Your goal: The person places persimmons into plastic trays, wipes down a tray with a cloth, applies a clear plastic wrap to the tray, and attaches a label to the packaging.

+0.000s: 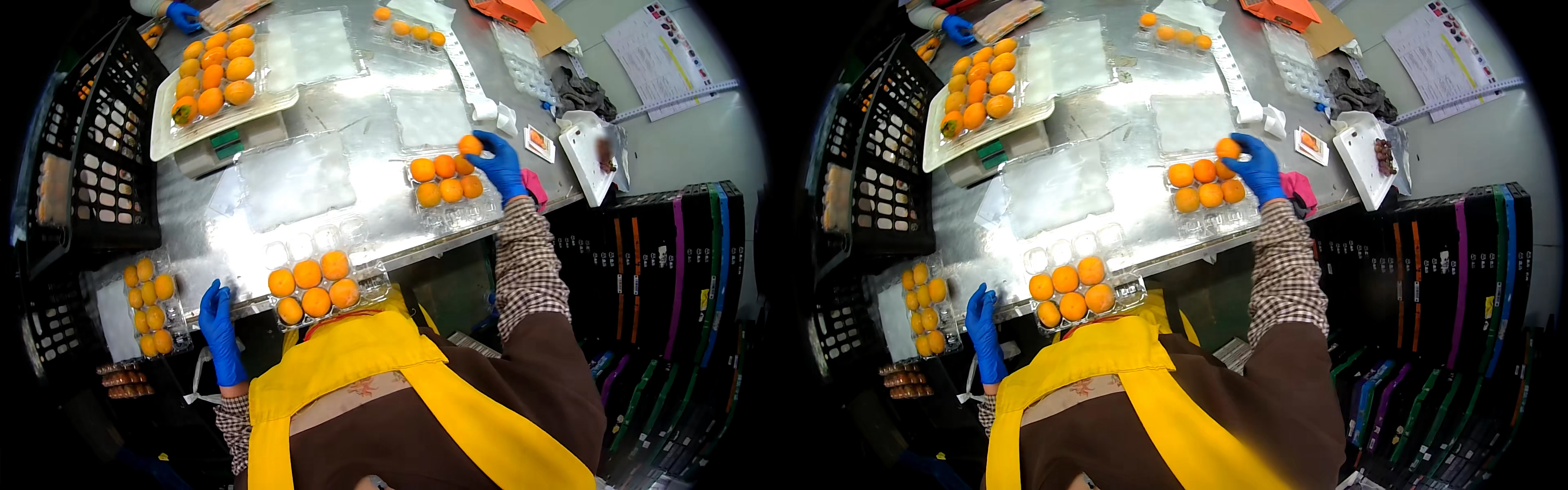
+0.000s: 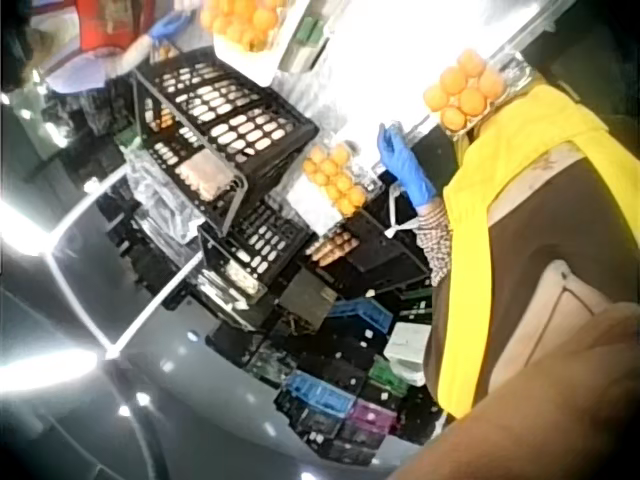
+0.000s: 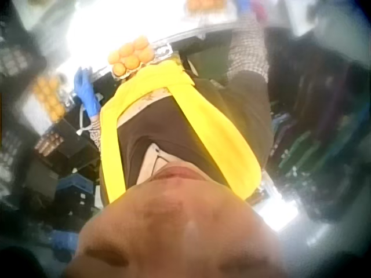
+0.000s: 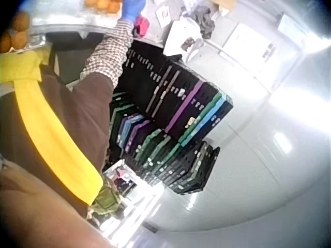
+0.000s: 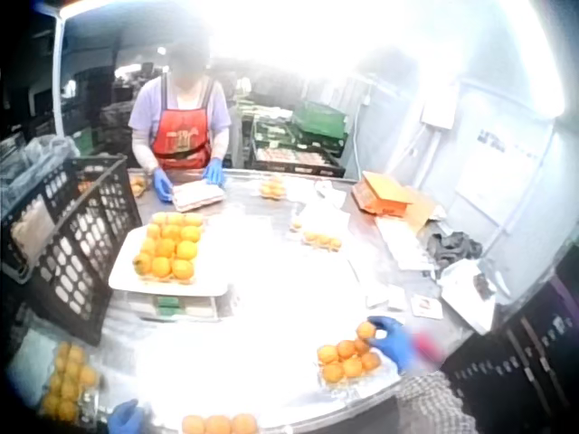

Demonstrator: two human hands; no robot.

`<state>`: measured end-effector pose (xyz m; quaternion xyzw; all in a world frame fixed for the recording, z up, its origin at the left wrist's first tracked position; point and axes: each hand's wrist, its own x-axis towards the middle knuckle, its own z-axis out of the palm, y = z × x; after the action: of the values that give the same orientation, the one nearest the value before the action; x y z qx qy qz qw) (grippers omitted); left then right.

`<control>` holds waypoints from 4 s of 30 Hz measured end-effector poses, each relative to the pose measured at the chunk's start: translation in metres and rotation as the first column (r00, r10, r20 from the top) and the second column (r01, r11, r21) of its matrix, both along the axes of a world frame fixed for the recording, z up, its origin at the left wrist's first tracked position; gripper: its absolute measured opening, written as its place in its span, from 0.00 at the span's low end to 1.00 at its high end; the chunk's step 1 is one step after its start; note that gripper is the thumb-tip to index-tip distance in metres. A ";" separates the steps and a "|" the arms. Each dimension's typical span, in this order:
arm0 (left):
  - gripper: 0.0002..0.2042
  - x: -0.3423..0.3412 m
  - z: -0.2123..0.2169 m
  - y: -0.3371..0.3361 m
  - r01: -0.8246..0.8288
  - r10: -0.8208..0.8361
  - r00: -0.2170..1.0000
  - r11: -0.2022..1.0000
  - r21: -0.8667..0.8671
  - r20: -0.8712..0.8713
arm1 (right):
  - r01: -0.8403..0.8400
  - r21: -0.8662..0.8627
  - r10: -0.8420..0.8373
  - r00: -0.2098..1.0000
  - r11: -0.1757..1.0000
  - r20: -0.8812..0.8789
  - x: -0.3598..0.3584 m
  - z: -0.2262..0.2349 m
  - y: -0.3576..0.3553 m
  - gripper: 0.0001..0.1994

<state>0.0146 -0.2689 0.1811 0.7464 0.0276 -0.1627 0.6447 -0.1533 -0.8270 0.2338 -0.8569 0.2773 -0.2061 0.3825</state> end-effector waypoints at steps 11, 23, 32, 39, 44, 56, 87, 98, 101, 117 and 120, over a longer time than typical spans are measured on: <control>0.16 0.004 -0.005 0.010 -0.048 0.055 0.996 0.994 0.097 -0.068 | -0.252 -0.090 0.211 0.923 0.964 -0.323 -0.026 -0.033 -0.061 0.25; 0.14 -0.018 0.027 -0.034 0.012 -0.011 1.000 0.996 0.090 -0.010 | -0.381 -0.101 0.374 0.924 0.919 -0.084 0.020 0.031 0.073 0.26; 0.16 -0.025 0.022 -0.045 0.131 -0.130 0.991 0.989 0.066 -0.017 | -0.749 -0.064 0.733 0.659 0.659 -0.165 0.059 -0.003 0.241 0.24; 0.15 -0.025 0.016 -0.035 0.106 -0.108 0.993 0.993 -0.049 -0.039 | -0.758 -0.099 0.706 0.640 0.644 -0.302 0.066 -0.005 0.251 0.24; 0.15 -0.026 0.014 -0.031 0.110 -0.113 0.993 0.988 -0.106 -0.029 | -0.759 -0.186 0.723 0.651 0.624 -0.232 0.069 -0.003 0.250 0.24; 0.16 -0.021 0.019 -0.030 0.128 -0.129 0.989 0.992 -0.023 -0.069 | -0.385 0.895 0.012 0.917 -0.225 0.398 0.039 0.020 0.248 0.32; 0.24 -0.021 0.096 -0.156 0.052 -0.478 0.802 0.652 -0.756 -0.357 | -0.412 0.342 0.317 0.899 0.844 0.302 0.061 0.044 0.271 0.26; 0.30 -0.021 0.101 -0.158 -0.198 -0.482 0.768 0.448 -0.872 -0.422 | -0.509 0.171 0.448 0.843 0.844 0.297 0.055 0.050 0.257 0.32; 0.29 -0.019 0.099 -0.159 -0.313 -0.536 0.679 0.406 -0.859 -0.501 | -0.512 0.132 0.457 0.835 0.849 0.306 0.056 0.047 0.253 0.32; 0.32 -0.013 0.098 -0.213 -0.253 -0.517 0.619 0.582 -0.773 -0.591 | -0.628 0.096 0.607 0.774 0.772 0.177 0.079 0.046 0.194 0.34; 0.31 -0.007 0.094 -0.225 -0.337 -0.645 0.505 0.464 -0.819 -0.574 | -0.631 0.295 0.589 0.776 0.718 0.225 0.083 0.060 0.177 0.37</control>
<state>0.0072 -0.4943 0.2750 0.1238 0.1685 -0.5614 0.8007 -0.0698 -0.6495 0.2934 -0.8032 -0.0110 -0.0639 0.5921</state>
